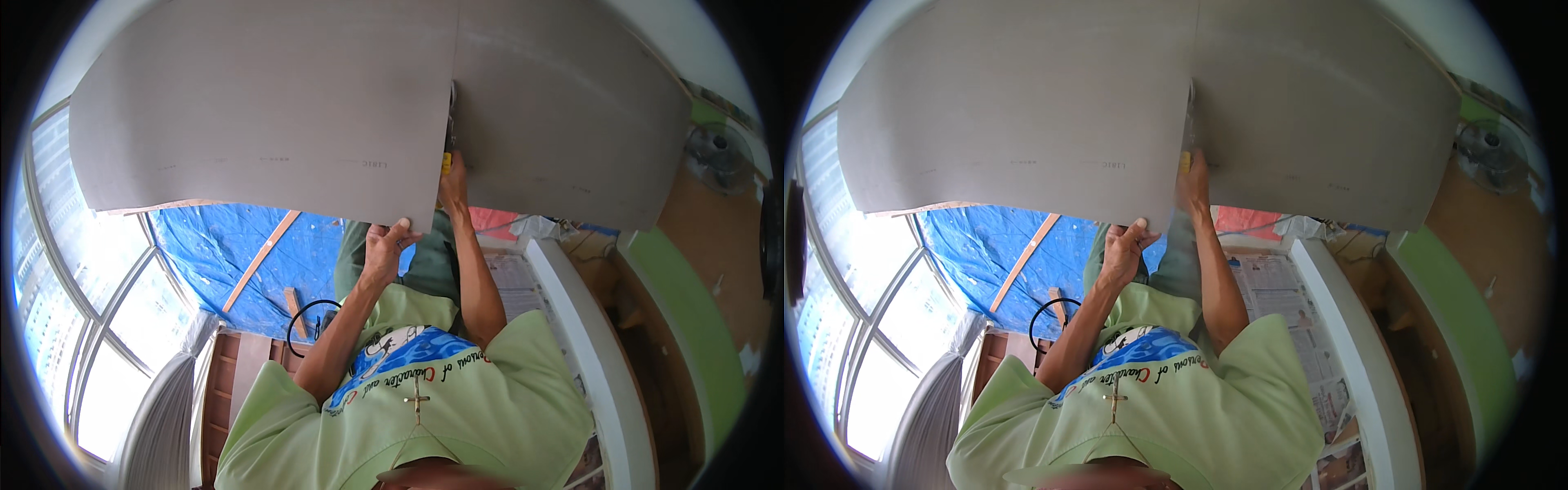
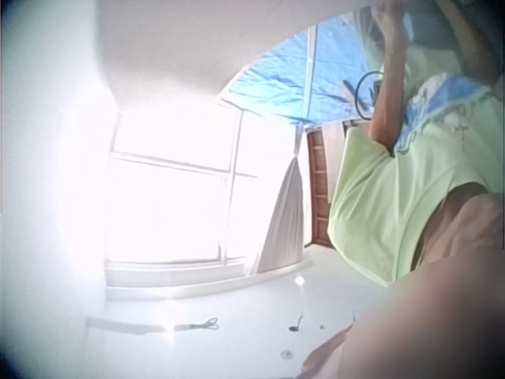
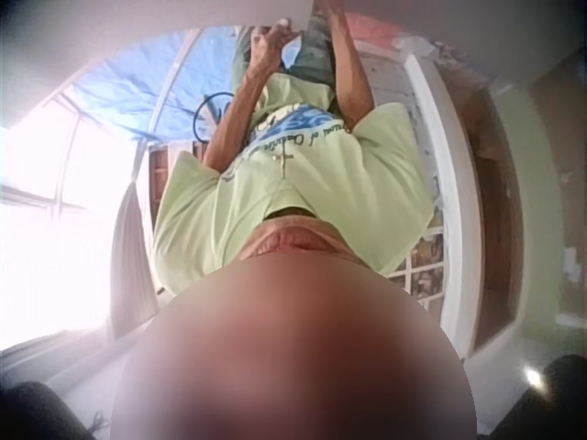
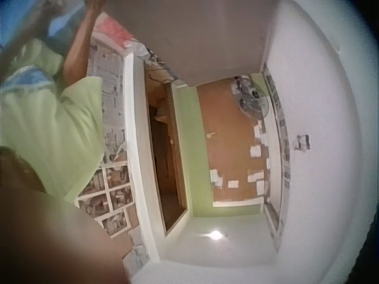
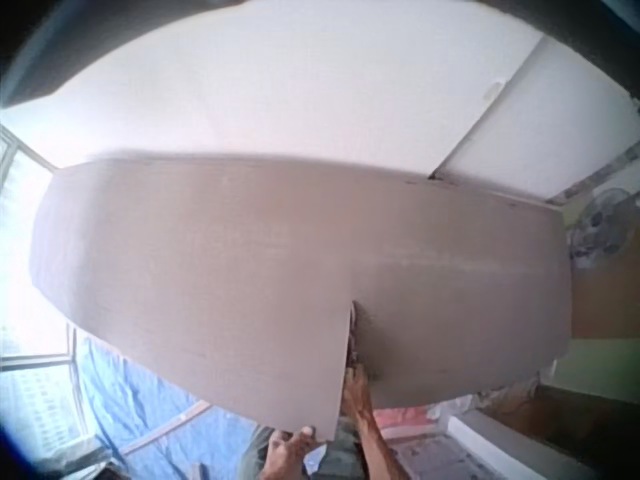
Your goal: The person positions a large drywall sheet, measures and marks it with a tape measure and pencil, then uses a straight edge and utility knife to score and cut the sheet. The cut piece is separated and set aside.
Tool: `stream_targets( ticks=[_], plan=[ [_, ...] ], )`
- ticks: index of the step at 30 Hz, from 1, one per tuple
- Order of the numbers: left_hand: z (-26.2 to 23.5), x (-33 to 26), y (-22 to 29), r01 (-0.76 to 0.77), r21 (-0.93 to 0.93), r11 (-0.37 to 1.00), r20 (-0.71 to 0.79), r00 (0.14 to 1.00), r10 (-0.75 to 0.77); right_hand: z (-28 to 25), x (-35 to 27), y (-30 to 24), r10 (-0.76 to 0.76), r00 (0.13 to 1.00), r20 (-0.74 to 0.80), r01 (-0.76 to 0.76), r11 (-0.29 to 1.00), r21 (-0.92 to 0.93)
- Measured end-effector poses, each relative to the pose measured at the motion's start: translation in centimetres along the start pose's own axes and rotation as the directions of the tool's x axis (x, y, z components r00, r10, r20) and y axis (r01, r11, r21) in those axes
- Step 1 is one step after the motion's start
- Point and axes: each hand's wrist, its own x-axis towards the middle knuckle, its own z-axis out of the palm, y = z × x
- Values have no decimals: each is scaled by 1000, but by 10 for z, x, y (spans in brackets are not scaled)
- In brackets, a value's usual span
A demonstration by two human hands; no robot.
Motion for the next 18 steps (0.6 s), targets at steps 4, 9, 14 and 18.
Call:
stream_targets(
  ticks=[4, 9, 14, 18],
  plan=[
    [0, 1, 0, 4, -17, 1000, 8, 1000, -3, -5, -1, 0, 14, 1000, 2, -14, 997, -78],
    [-1, -1, -2, 7, -24, 1000, 9, 1000, -7, -4, 9, 1, -49, 998, -30, 47, 998, -47],
    [0, -1, 0, 12, -35, 999, 20, 1000, -12, -4, 9, -9, 3, 1000, 13, -3, 1000, -13],
    [1, -3, 2, 28, -46, 999, 18, 999, -28, -4, 7, -22, -26, 1000, -13, 27, 999, 43]
  ],
)
